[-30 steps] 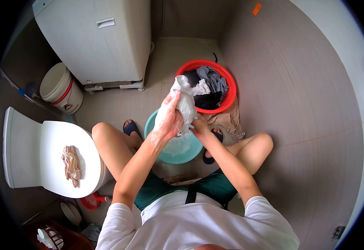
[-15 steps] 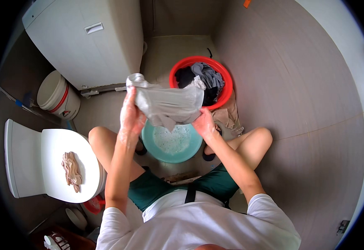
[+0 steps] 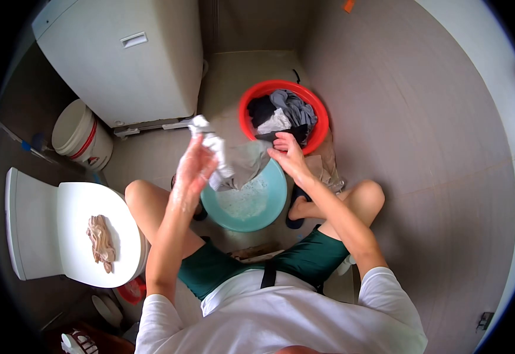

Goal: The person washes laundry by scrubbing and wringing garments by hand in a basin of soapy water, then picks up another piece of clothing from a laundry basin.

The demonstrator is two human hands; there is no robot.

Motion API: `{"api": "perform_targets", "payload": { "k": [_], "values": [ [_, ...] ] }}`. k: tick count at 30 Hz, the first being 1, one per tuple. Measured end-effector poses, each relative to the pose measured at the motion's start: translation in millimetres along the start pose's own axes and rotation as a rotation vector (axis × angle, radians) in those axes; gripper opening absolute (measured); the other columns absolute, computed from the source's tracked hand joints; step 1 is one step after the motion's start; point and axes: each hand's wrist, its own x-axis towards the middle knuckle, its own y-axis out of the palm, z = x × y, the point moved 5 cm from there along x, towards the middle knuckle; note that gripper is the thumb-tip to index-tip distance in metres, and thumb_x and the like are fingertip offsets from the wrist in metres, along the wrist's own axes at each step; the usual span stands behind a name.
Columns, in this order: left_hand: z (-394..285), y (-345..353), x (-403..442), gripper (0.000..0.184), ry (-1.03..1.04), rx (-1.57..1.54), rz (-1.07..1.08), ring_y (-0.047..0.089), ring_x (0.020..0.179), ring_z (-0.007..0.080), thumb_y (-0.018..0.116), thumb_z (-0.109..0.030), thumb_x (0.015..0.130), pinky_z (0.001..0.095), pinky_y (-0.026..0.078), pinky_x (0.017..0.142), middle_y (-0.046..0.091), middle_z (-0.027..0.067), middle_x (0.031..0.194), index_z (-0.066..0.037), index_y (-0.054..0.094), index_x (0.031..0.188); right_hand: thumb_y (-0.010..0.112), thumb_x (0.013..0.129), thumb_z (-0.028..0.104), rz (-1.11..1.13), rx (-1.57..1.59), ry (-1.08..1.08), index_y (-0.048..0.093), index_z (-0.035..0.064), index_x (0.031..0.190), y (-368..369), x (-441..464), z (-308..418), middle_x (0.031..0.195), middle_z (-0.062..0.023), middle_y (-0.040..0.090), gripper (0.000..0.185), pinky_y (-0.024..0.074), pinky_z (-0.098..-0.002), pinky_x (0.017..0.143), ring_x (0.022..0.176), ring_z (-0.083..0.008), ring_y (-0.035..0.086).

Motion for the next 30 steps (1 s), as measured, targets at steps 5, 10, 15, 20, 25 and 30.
{"api": "perform_targets", "payload": {
  "k": [5,10,15,20,25,30],
  "values": [
    [25,77,-6,0.017,0.183,0.004,-0.087,0.059,0.095,0.0254,0.049,-0.01,0.093,0.0384,0.054,0.082,0.054,0.0125,0.105,-0.004,0.046,0.109,0.08,0.067,0.016,0.126,0.343,-0.067,0.041,0.0037,0.118,47,-44,39,0.109,-0.0091,0.048,0.066,0.0472,-0.0359,0.08,0.102,-0.0205,0.051],
    [20,99,-11,0.016,0.298,-0.031,-0.107,0.059,0.098,0.0309,0.052,-0.005,0.091,0.0447,0.048,0.094,0.056,0.0204,0.102,0.005,0.047,0.103,0.084,0.061,0.02,-0.309,0.083,-0.066,0.039,0.0026,0.112,50,-45,46,0.107,-0.0114,0.044,0.069,0.0449,-0.0365,0.079,0.099,-0.0227,0.047],
    [16,113,-18,0.014,0.293,-0.033,0.003,0.06,0.098,0.0301,0.055,-0.009,0.09,0.0419,0.048,0.096,0.059,0.0209,0.097,0.004,0.052,0.094,0.08,0.066,0.016,-0.378,-0.025,-0.185,0.048,-0.0016,0.1,54,-31,31,0.097,-0.0111,0.05,0.049,0.0439,-0.0352,0.078,0.086,-0.0243,0.051],
    [2,117,-17,0.018,0.341,0.049,0.004,0.062,0.094,0.029,0.058,-0.012,0.09,0.0419,0.05,0.092,0.061,0.0188,0.094,0.004,0.053,0.097,0.06,0.084,0.013,-0.295,0.057,-0.281,0.055,-0.0024,0.084,25,-8,39,0.079,-0.0085,0.055,0.016,0.043,-0.0312,0.062,0.065,-0.0168,0.049],
    [-43,108,-24,0.025,0.518,0.544,-0.083,0.058,0.083,0.0137,0.062,-0.025,0.088,0.0292,0.048,0.083,0.062,0.0033,0.089,-0.003,0.059,0.1,0.048,0.094,0.02,0.013,0.501,-0.143,0.057,0.0018,0.092,-7,4,56,0.086,0.0016,0.056,0.02,0.0398,-0.0235,0.071,0.079,-0.0067,0.048],
    [-69,129,-35,0.032,0.759,0.829,-0.149,0.049,0.085,0.0076,0.064,-0.028,0.087,0.0225,0.039,0.084,0.06,0.0,0.089,0.001,0.063,0.1,0.048,0.096,0.024,0.144,0.691,-0.034,0.056,0.0058,0.107,-25,8,84,0.101,-0.0001,0.058,0.023,0.0422,-0.0241,0.084,0.093,-0.0094,0.053]
  ]
}}
